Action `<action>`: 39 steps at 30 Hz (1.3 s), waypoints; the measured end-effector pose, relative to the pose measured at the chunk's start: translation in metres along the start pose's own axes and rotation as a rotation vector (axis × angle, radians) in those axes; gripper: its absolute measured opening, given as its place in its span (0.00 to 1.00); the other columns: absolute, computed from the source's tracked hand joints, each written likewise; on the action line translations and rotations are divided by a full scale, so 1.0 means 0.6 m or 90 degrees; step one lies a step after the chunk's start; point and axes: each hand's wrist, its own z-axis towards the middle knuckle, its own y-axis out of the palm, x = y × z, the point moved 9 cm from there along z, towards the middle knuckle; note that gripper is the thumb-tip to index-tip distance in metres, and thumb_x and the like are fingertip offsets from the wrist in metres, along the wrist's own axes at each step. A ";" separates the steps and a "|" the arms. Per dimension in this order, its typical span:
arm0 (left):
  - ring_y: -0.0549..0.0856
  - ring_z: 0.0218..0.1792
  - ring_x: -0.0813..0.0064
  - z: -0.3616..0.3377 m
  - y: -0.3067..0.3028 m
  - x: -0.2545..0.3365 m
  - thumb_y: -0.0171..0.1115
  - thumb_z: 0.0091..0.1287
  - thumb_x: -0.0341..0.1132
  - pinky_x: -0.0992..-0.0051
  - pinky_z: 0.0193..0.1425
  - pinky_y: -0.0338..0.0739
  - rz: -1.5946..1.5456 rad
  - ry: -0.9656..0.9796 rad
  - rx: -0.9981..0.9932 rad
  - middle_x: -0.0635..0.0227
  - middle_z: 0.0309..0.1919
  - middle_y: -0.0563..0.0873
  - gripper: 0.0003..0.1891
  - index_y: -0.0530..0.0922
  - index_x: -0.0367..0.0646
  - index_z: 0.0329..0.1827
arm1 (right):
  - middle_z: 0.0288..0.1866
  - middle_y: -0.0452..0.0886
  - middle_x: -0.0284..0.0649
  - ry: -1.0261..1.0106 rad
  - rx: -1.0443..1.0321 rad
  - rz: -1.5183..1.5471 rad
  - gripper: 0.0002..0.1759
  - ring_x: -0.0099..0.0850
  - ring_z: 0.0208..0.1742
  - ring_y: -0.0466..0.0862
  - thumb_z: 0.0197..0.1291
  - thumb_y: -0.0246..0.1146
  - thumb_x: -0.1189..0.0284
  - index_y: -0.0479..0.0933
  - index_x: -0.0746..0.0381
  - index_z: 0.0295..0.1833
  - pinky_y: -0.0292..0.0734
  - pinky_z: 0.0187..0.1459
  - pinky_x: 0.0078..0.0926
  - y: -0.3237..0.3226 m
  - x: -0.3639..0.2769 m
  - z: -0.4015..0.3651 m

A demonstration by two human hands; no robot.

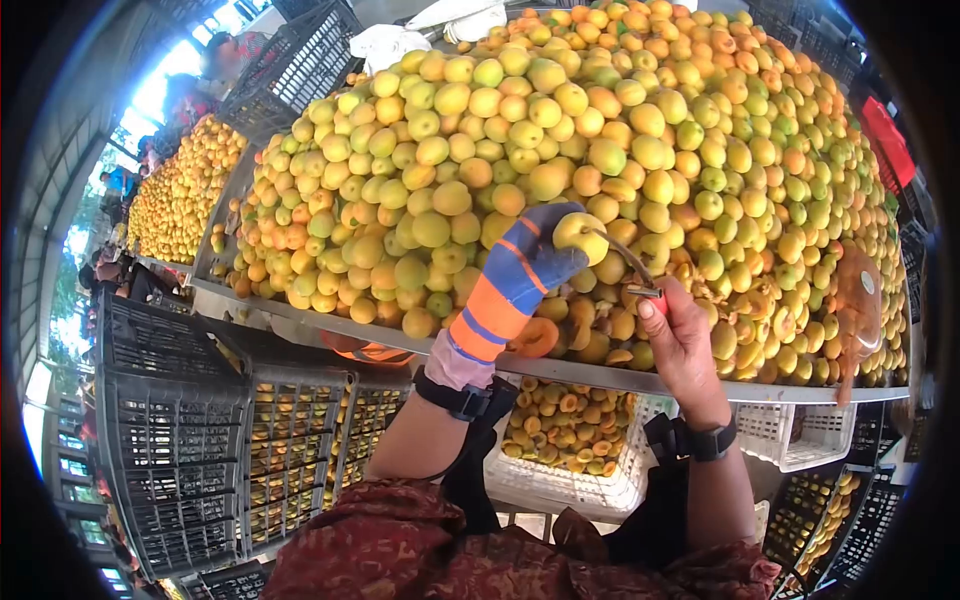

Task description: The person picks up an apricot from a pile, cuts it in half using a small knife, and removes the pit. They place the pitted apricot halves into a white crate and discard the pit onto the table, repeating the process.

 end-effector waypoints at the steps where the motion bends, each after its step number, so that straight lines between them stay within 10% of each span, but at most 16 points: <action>1: 0.77 0.46 0.81 -0.004 -0.014 0.002 0.67 0.57 0.30 0.80 0.49 0.74 -0.037 -0.017 0.018 0.69 0.48 0.79 0.25 0.70 0.39 0.59 | 0.21 0.65 0.32 0.049 -0.019 -0.006 0.12 0.19 0.26 0.64 0.63 0.59 0.67 0.67 0.63 0.34 0.65 0.29 0.18 0.013 0.010 0.009; 22: 0.76 0.51 0.78 0.007 -0.019 0.019 0.65 0.59 0.30 0.78 0.55 0.73 0.114 0.011 -0.059 0.66 0.50 0.78 0.22 0.72 0.38 0.57 | 0.20 0.68 0.36 0.048 -0.075 -0.038 0.13 0.21 0.24 0.66 0.65 0.58 0.65 0.69 0.66 0.37 0.66 0.28 0.21 0.011 0.024 0.016; 33: 0.77 0.52 0.74 0.013 -0.009 0.026 0.64 0.59 0.28 0.74 0.58 0.71 0.290 0.090 -0.082 0.63 0.51 0.78 0.23 0.71 0.37 0.58 | 0.23 0.74 0.48 0.043 -0.082 -0.166 0.11 0.39 0.23 0.74 0.61 0.60 0.69 0.71 0.65 0.42 0.70 0.29 0.28 0.005 0.025 0.013; 39: 0.77 0.51 0.74 0.013 0.004 0.019 0.64 0.59 0.31 0.76 0.54 0.73 0.027 0.048 0.035 0.65 0.52 0.77 0.26 0.68 0.38 0.62 | 0.21 0.73 0.45 0.065 -0.015 -0.083 0.11 0.34 0.22 0.74 0.63 0.59 0.67 0.71 0.65 0.38 0.71 0.28 0.27 0.015 0.022 0.010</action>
